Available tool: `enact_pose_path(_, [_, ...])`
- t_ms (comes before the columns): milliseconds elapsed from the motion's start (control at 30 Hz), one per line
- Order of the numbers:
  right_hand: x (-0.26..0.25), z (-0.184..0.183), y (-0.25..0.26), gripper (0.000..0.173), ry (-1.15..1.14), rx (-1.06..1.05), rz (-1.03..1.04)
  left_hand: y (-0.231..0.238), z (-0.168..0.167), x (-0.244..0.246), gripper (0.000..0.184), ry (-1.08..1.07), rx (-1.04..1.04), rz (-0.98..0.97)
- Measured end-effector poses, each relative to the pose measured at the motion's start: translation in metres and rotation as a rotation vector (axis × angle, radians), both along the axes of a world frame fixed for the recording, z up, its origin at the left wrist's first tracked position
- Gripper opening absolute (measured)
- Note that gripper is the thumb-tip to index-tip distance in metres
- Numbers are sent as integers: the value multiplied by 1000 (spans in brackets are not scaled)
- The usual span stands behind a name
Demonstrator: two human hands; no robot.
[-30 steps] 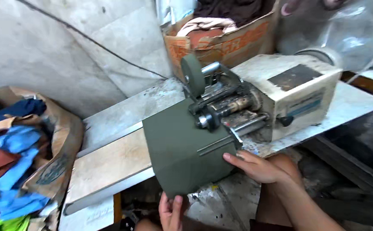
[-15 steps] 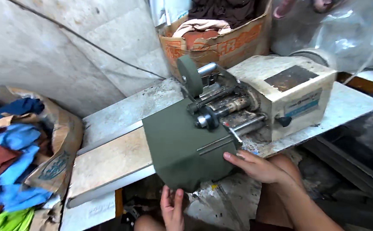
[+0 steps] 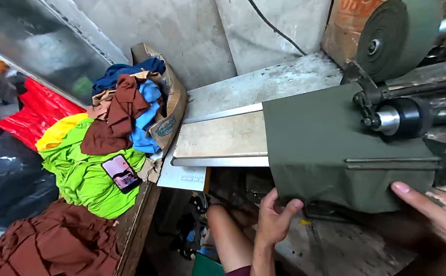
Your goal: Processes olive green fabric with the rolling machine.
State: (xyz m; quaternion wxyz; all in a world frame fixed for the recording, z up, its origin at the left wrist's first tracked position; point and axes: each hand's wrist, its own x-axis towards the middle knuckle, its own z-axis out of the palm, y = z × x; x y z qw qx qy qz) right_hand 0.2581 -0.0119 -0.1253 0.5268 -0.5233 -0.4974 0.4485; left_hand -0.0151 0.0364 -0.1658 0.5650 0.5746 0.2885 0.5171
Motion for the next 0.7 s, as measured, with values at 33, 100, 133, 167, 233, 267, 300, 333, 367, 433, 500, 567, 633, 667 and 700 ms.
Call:
enact_pose_path(33, [0, -1, 0, 23, -5, 4, -1, -1, 2, 0, 34, -23, -1, -13])
enact_pose_path(100, [2, -5, 1, 25, -15, 32, 1, -1, 3, 0, 30, -95, -21, -17])
enact_pose_path(133, [2, -7, 1, 25, -15, 45, -2, 0, 3, 0, 31, -104, -33, -8])
enact_pose_path(167, [2, -9, 1, 26, -20, 50, -11, 2, 3, 0, 33, -87, -34, -13])
enact_pose_path(233, [3, -11, 2, 26, -17, 58, -21, 2, 5, 1, 33, -42, -5, -37])
enact_pose_path(267, [3, -12, 3, 26, -15, 73, -20, 1, 6, 2, 31, -49, 8, -39])
enact_pose_path(300, [3, -14, 3, 26, -16, 88, -17, -1, 6, 1, 29, -70, 13, -29])
enact_pose_path(333, [3, -14, 3, 27, -21, 87, -16, -1, 5, 1, 29, -87, 9, -5])
enact_pose_path(367, [3, -12, 3, 28, -32, 78, -12, 0, 4, 1, 30, -83, 2, 17])
enact_pose_path(433, [2, -6, 2, 30, -42, 54, 4, 0, 3, 0, 30, -24, -9, 29])
enact_pose_path(500, [4, -1, 1, 35, -60, 10, 40, -3, 5, 0, 26, 9, 3, 48])
enact_pose_path(567, [7, 5, 0, 42, -106, -65, 64, -3, 6, -1, 27, 1, -2, 86])
enact_pose_path(633, [10, 7, 0, 47, -125, -102, 86, -1, 6, -1, 31, 9, -17, 108])
enact_pose_path(667, [11, 7, 1, 47, -124, -103, 99, 0, 6, -1, 30, 16, -13, 105])
enact_pose_path(700, [12, 6, 2, 47, -117, -96, 114, 0, 7, -2, 28, 16, -6, 104])
